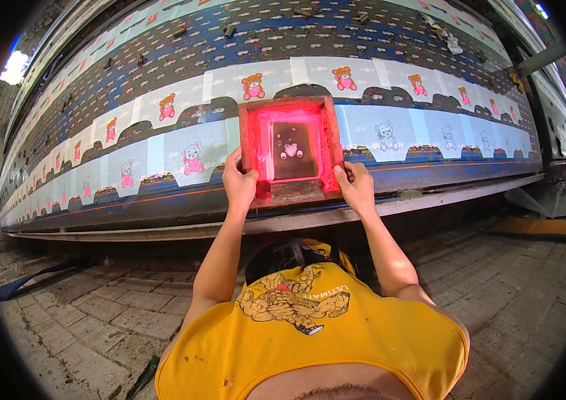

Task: The person repeatedly rubs a small dark square inside a pink rectangular frame with their right hand while holding the frame steady with the left. The action is performed over a conveyor belt carrying printed sheets with teddy bear motifs. The person continues the rubbing motion throughout the clip.

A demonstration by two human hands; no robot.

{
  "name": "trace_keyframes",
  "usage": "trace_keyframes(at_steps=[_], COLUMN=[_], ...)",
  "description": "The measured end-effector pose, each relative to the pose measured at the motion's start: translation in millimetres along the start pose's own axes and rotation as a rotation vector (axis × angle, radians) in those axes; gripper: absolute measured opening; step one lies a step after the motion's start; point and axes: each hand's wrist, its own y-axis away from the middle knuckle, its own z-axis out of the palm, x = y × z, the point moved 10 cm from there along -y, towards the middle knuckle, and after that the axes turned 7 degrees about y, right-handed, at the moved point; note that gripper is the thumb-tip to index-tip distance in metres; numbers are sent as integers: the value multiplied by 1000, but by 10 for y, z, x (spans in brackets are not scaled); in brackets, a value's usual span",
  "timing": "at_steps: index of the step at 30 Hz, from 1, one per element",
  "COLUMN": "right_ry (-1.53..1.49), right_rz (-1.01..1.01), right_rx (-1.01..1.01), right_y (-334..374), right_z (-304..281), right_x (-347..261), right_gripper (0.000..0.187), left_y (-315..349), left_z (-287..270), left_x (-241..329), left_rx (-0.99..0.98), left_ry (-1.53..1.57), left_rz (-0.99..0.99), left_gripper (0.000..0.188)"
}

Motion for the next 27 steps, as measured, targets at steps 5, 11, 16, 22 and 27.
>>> trace_keyframes(at_steps=[5, 11, 16, 22, 27], right_ry=[265, 624, 807, 901, 901], right_rz=[-316, -367, -374, -411, -387], right_rx=[203, 54, -128, -102, -93], right_y=[26, -589, -824, -938, -976], right_z=[-183, 222, 771, 864, 878], right_x=[-445, -1196, -1328, -1395, -1392], right_gripper=[53, 96, 114, 124, 126], left_y=[9, -16, 5, 53, 81], left_z=[0, -10, 34, 14, 24], left_x=[26, -26, 89, 172, 204], left_rx=[3, 15, 10, 30, 26], left_ry=[-80, -222, -251, -294, -314], left_rz=[-9, 43, 94, 143, 187], left_gripper=[64, 63, 62, 62, 63])
